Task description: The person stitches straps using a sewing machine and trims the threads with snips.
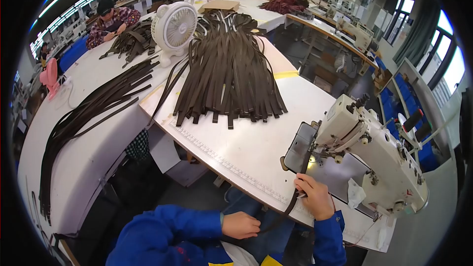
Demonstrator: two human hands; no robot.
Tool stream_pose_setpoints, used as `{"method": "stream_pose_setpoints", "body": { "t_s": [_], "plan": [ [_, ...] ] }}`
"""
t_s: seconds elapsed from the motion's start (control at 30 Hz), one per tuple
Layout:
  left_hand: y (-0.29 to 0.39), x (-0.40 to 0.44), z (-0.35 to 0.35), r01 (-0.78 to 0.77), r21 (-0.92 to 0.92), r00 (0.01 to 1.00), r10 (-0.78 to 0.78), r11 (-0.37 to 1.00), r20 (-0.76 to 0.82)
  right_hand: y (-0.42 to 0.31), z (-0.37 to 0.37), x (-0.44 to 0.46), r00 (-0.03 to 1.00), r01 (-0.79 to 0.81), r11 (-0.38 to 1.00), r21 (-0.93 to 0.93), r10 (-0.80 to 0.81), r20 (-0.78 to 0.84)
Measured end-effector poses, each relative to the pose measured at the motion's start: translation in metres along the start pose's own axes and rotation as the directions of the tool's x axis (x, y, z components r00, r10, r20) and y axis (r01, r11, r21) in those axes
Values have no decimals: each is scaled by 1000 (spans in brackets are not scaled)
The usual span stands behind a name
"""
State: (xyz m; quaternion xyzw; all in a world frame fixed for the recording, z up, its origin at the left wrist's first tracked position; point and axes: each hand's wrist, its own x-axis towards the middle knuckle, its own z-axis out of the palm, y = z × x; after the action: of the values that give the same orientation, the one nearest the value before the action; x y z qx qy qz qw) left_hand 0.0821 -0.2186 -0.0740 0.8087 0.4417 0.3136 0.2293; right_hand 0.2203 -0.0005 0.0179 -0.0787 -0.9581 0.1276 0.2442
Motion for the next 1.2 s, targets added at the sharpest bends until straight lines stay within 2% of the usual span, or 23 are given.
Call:
{"method": "stream_pose_setpoints", "body": {
  "t_s": [0.13,0.2,0.27,0.3,0.37,0.4,0.43,0.47,0.5,0.57,0.67,0.7,0.73,0.77,0.83,0.9,0.97,1.0,1.03,1.07,1.1,1.17,1.2],
  "plan": [
    [-2,9,-16,-66,114,997,62,991,39,0,3,0,999,-43,999,17,42,21],
    [7,18,-58,-62,193,980,96,979,-176,2,4,-1,998,-52,999,14,52,33],
    [2,23,-111,55,323,913,83,945,-399,3,6,-1,999,-42,999,-12,42,32],
    [-11,22,-135,185,490,884,74,852,-462,3,7,-1,999,-38,999,-26,38,30],
    [-51,17,-177,423,599,791,45,680,-610,2,7,1,1000,-19,999,-50,20,20],
    [-74,11,-196,522,628,789,-47,578,-613,2,6,1,1000,-10,998,-66,11,13],
    [-92,7,-213,609,653,766,-117,451,-632,2,6,1,1000,-18,998,-57,19,12],
    [-104,5,-226,646,721,762,-156,250,-628,2,6,0,1000,-24,999,-48,24,11],
    [-114,4,-235,678,722,728,-255,135,-636,3,7,0,1000,-27,999,-39,27,9],
    [-126,2,-253,675,710,682,-536,201,-497,4,7,-1,999,-44,999,-30,44,15],
    [-138,-3,-261,744,577,667,-429,338,-610,7,10,-2,1000,-21,999,-40,21,-11],
    [-139,-8,-270,784,341,564,-365,519,-741,7,11,-2,1000,-10,999,-47,9,-22],
    [-139,-13,-284,727,94,423,-335,680,-842,7,10,-2,1000,-25,999,-44,25,-5],
    [-135,-16,-293,580,-137,259,-341,803,-903,6,9,-2,999,-42,998,-39,42,11],
    [-114,-16,-302,220,-139,-30,-136,966,-990,5,8,-3,997,-68,997,-31,69,39],
    [-58,1,-287,99,257,-1,258,961,-966,4,6,-2,995,-80,996,-29,81,61],
    [-16,-3,-243,12,435,239,420,900,-875,1,3,0,994,-75,997,-18,77,78],
    [-7,-20,-219,-110,433,458,433,895,-777,0,3,0,993,-74,997,-13,75,86],
    [17,-35,-209,-177,555,815,437,813,-380,0,3,0,994,-74,997,-7,74,85],
    [24,-23,-180,-389,544,760,593,743,-267,-1,3,0,994,-74,997,-3,74,85],
    [25,-16,-160,-540,604,731,682,587,-9,-1,2,0,994,-73,997,0,73,84],
    [16,-31,-131,-525,560,848,453,641,277,0,1,0,995,-60,998,-25,62,74],
    [0,-47,-120,-403,563,915,307,721,262,0,2,0,996,-56,998,-37,58,66]
  ]
}}
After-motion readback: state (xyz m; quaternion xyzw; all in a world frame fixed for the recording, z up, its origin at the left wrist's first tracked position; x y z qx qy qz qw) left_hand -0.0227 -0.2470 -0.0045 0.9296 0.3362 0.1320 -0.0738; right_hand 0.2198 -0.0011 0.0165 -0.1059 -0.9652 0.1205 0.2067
